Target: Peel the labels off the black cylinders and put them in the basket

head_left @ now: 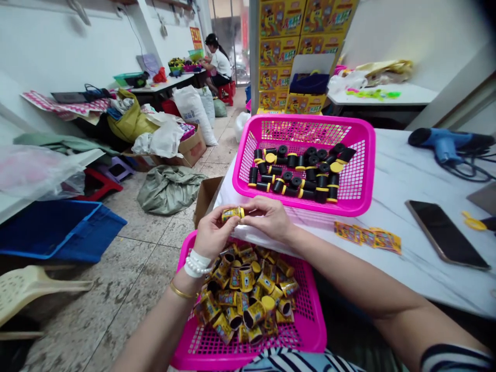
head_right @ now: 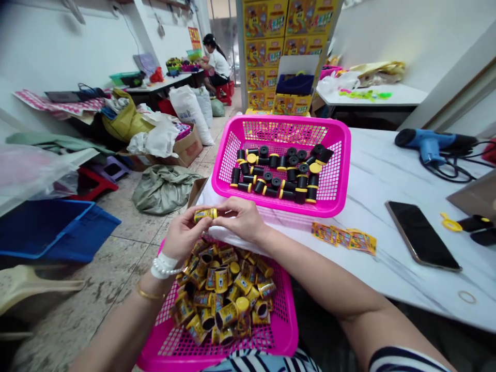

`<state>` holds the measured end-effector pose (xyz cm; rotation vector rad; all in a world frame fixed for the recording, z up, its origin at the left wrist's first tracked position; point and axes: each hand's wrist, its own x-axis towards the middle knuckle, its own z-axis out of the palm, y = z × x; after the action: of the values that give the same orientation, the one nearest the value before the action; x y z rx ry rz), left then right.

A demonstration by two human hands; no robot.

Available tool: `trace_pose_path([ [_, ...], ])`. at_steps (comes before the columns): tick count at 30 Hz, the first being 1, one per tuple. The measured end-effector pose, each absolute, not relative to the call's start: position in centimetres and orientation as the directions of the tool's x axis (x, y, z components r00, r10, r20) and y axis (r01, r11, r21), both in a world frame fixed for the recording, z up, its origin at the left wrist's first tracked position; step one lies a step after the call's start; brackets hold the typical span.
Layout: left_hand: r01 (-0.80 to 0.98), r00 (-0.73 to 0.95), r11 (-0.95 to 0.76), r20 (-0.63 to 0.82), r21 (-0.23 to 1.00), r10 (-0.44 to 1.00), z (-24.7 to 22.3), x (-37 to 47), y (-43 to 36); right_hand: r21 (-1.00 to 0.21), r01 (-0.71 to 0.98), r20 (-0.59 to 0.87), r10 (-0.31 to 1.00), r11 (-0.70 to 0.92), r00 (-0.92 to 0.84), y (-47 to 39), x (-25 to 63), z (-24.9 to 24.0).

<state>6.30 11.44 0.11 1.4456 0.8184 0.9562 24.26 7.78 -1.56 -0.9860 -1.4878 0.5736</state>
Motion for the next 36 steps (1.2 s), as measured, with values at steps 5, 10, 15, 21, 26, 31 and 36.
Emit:
trace_pose_path([
  [5,0.025,0.531,-0.078,0.053,0.997,0.846,0.2,6.5,12.2,-0.865,0.258,0.460,0.886,0.431,0.060,8.0,24.7,-2.2],
  [10,-0.049,0.574,0.292,-0.212,0.955,0.791,-0.2,5.8,12.7,-0.619,0.441,0.699,0.712,0.649,-0.067,7.8,25.4,-1.5],
  [15,-0.058,0.511,0.074,-0.034,0.996,0.859,0.2,5.8,12.4,-0.823,0.260,0.531,0.847,0.506,0.035,7.6,24.8,-1.5],
  [21,0.115,0.594,-0.430,0.285,0.896,0.752,1.1,5.9,12.6,-0.943,-0.329,-0.026,0.999,-0.038,-0.039,7.8,24.6,-1.1],
  [26,0.108,0.684,-0.653,0.421,0.749,0.596,0.9,5.4,13.2,-0.878,-0.424,-0.174,0.973,-0.222,-0.150,8.0,24.7,-1.3],
  [31,0.106,0.597,-0.377,0.244,0.920,0.764,-0.1,5.0,12.3,-0.947,-0.314,-0.068,0.997,-0.076,-0.034,7.8,24.0,-1.2],
  [36,0.016,0.495,-0.072,0.055,0.997,0.867,-0.2,5.4,11.1,-0.972,-0.235,0.019,0.999,0.011,-0.031,7.5,23.7,-0.8],
])
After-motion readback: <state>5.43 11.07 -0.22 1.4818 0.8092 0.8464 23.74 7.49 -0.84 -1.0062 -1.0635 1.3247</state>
